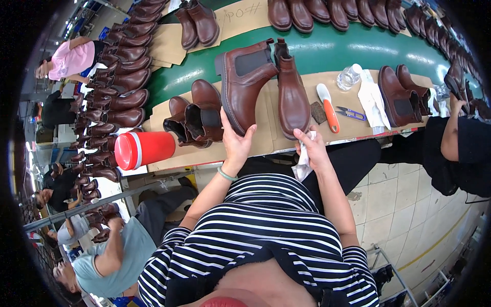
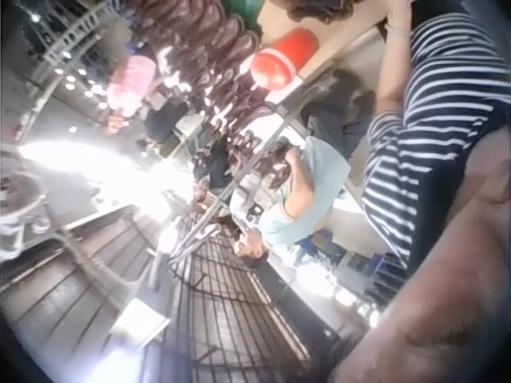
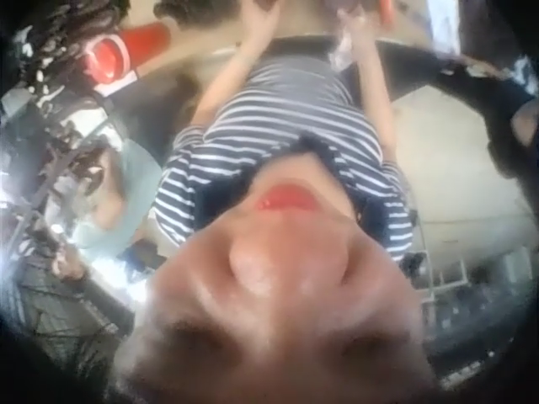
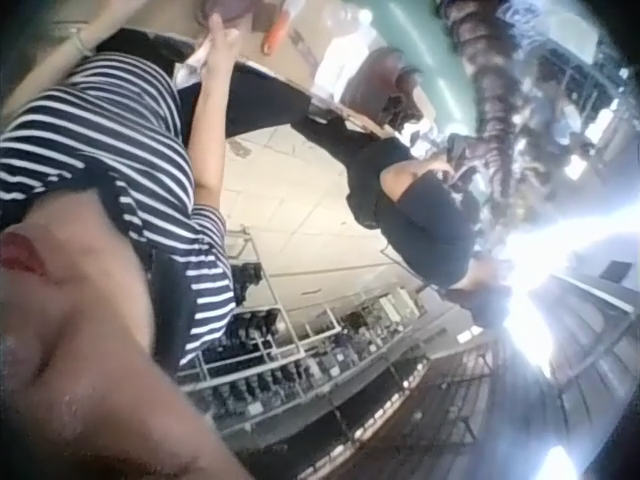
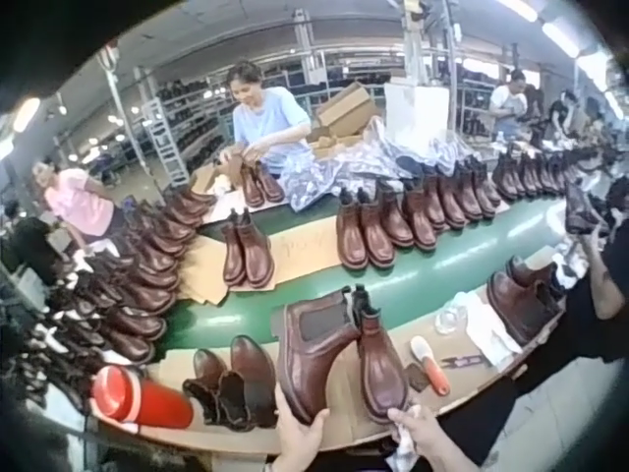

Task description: Inspecting brown leather boots for defects and cleaning them with a cloth on a factory assembly line.

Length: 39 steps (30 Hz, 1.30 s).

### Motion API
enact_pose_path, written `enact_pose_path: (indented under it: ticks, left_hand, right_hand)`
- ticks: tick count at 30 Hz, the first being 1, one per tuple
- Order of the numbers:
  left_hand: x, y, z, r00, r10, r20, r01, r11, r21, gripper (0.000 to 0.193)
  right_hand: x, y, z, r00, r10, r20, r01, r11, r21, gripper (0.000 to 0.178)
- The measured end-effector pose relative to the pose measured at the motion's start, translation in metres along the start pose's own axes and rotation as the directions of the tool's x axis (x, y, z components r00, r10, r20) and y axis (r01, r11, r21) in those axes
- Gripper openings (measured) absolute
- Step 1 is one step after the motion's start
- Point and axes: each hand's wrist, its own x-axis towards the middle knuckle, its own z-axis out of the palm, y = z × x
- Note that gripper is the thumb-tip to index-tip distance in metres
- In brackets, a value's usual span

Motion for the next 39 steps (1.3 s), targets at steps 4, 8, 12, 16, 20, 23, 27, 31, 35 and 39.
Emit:
enact_pose_path:
  ticks: [4, 8, 12, 16, 20, 23, 27, 31, 35, 39]
  left_hand:
    - [0.004, -0.008, 0.006, 0.999, -0.052, -0.001, 0.050, 0.970, -0.239, 0.098]
    - [0.005, -0.021, 0.016, 0.991, -0.119, 0.055, 0.131, 0.881, -0.454, 0.086]
    - [0.008, -0.009, 0.007, 0.979, -0.178, 0.100, 0.203, 0.802, -0.562, 0.083]
    - [-0.007, -0.034, -0.001, 0.950, -0.245, 0.192, 0.311, 0.729, -0.610, 0.085]
    - [-0.012, -0.034, -0.008, 0.921, -0.279, 0.273, 0.390, 0.660, -0.642, 0.086]
    - [-0.011, -0.033, -0.009, 0.919, -0.293, 0.264, 0.394, 0.651, -0.648, 0.083]
    - [-0.007, -0.025, -0.013, 0.900, -0.307, 0.310, 0.433, 0.532, -0.728, 0.076]
    - [-0.008, 0.001, -0.016, 0.888, -0.309, 0.339, 0.447, 0.415, -0.793, 0.075]
    - [-0.006, 0.013, -0.016, 0.949, -0.189, 0.251, 0.315, 0.548, -0.775, 0.083]
    - [0.007, 0.033, -0.024, 0.983, -0.084, 0.166, 0.179, 0.670, -0.720, 0.088]
  right_hand:
    - [0.011, 0.003, 0.020, 0.991, -0.131, -0.029, 0.132, 0.991, 0.023, 0.037]
    - [0.020, 0.002, 0.045, 0.960, -0.262, -0.100, 0.263, 0.965, -0.010, 0.043]
    - [0.020, 0.016, 0.060, 0.819, -0.570, -0.064, 0.549, 0.811, -0.202, 0.054]
    - [0.007, 0.028, 0.062, 0.806, -0.590, -0.035, 0.513, 0.728, -0.455, 0.058]
    - [0.000, 0.026, 0.060, 0.796, -0.602, 0.062, 0.542, 0.662, -0.518, 0.060]
    - [0.004, 0.027, 0.063, 0.768, -0.628, 0.125, 0.579, 0.598, -0.555, 0.058]
    - [0.013, 0.020, 0.049, 0.959, -0.277, 0.057, 0.278, 0.960, -0.012, 0.045]
    - [0.019, 0.026, 0.004, 0.997, 0.005, 0.081, -0.035, 0.927, 0.372, 0.036]
    - [0.016, 0.027, -0.016, 0.999, 0.045, -0.005, -0.045, 0.993, -0.109, 0.048]
    - [0.008, 0.004, -0.044, 0.987, -0.088, -0.138, -0.028, 0.742, -0.670, 0.032]
